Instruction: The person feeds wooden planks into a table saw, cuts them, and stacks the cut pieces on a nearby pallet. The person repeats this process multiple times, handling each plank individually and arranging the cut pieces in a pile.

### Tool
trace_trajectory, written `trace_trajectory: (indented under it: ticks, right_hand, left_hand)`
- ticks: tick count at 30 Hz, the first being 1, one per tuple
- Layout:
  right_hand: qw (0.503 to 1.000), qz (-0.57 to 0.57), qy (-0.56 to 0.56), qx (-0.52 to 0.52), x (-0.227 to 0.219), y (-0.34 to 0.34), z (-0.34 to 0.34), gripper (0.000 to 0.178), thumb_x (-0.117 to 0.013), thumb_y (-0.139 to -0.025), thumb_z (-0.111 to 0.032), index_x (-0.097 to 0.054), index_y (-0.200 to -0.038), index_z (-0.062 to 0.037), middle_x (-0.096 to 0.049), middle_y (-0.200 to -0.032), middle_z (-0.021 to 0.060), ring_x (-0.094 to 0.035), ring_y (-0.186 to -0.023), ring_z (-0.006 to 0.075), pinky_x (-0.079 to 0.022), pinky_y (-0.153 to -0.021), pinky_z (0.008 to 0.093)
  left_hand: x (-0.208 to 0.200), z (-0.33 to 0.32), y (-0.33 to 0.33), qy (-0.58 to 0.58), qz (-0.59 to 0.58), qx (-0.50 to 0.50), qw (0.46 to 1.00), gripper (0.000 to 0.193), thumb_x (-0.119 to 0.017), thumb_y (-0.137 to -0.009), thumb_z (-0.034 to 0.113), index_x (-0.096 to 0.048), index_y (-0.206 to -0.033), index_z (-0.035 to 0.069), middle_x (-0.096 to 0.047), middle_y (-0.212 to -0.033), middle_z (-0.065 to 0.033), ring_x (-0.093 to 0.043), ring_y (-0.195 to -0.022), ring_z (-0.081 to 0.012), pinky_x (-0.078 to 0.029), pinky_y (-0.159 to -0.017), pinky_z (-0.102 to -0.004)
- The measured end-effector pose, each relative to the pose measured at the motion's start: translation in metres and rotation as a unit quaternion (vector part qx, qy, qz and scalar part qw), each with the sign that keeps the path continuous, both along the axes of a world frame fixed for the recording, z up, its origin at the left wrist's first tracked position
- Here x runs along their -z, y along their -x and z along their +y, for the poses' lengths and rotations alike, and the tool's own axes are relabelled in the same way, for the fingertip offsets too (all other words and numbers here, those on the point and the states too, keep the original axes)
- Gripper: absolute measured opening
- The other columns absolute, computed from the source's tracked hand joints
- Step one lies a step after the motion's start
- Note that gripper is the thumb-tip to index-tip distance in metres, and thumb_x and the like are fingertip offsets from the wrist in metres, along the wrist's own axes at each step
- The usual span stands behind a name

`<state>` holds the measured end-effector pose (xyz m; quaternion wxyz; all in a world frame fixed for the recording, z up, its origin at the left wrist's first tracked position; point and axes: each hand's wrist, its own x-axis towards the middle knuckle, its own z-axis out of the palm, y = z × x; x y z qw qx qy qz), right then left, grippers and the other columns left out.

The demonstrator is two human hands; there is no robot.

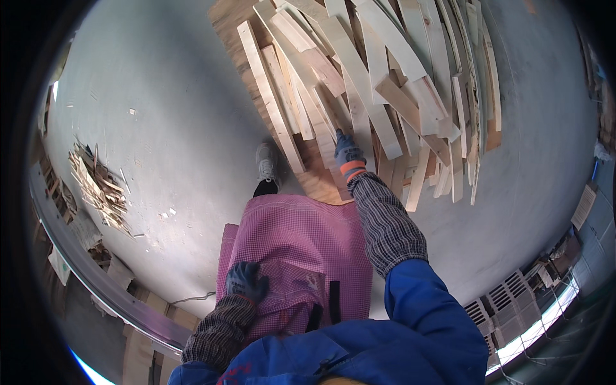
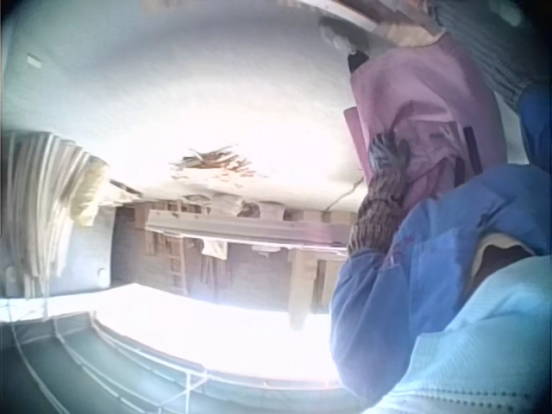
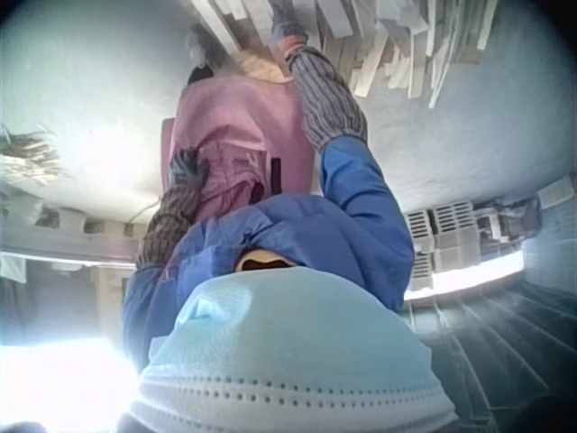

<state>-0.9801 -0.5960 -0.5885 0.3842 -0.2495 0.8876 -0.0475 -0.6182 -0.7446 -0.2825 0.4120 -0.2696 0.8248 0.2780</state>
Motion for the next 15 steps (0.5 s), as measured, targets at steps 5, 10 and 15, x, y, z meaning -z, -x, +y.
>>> trace_trajectory:
  ticks: [5,10,15]
  right_hand:
    - [0.994,-0.04,-0.087,0.048,-0.009,0.022,-0.006,0.053,-0.039,-0.098,-0.015,-0.026,-0.15,-0.0145,-0.056,-0.125,0.0169,-0.06,-0.11,0.0368,-0.052,-0.085,0.0517]
    - [0.992,-0.063,-0.11,0.009,-0.031,0.026,-0.016,0.062,-0.038,-0.097,-0.011,-0.018,-0.153,-0.0293,-0.053,-0.13,0.0159,-0.059,-0.115,0.0352,-0.051,-0.088,0.0537]
    - [0.989,-0.087,-0.122,0.008,-0.024,0.027,-0.001,0.061,-0.054,-0.092,-0.027,-0.03,-0.149,-0.0347,-0.055,-0.128,0.016,-0.061,-0.11,0.0368,-0.049,-0.09,0.0523]
  left_hand:
    - [-0.012,-0.001,0.013,0.006,0.033,-0.006,0.999,0.044,-0.07,-0.071,0.036,-0.055,-0.103,0.009,-0.058,-0.094,-0.0143,-0.056,-0.092,-0.0364,-0.045,-0.079,-0.052]
    - [-0.017,0.0,0.016,0.017,0.071,-0.025,0.997,0.044,-0.07,-0.071,0.037,-0.055,-0.103,0.01,-0.058,-0.096,-0.0142,-0.056,-0.092,-0.0361,-0.045,-0.078,-0.0517]
    - [-0.018,-0.001,0.018,0.008,0.067,-0.035,0.997,0.039,-0.07,-0.071,0.037,-0.056,-0.097,0.011,-0.059,-0.093,-0.0139,-0.057,-0.09,-0.0358,-0.045,-0.077,-0.0527]
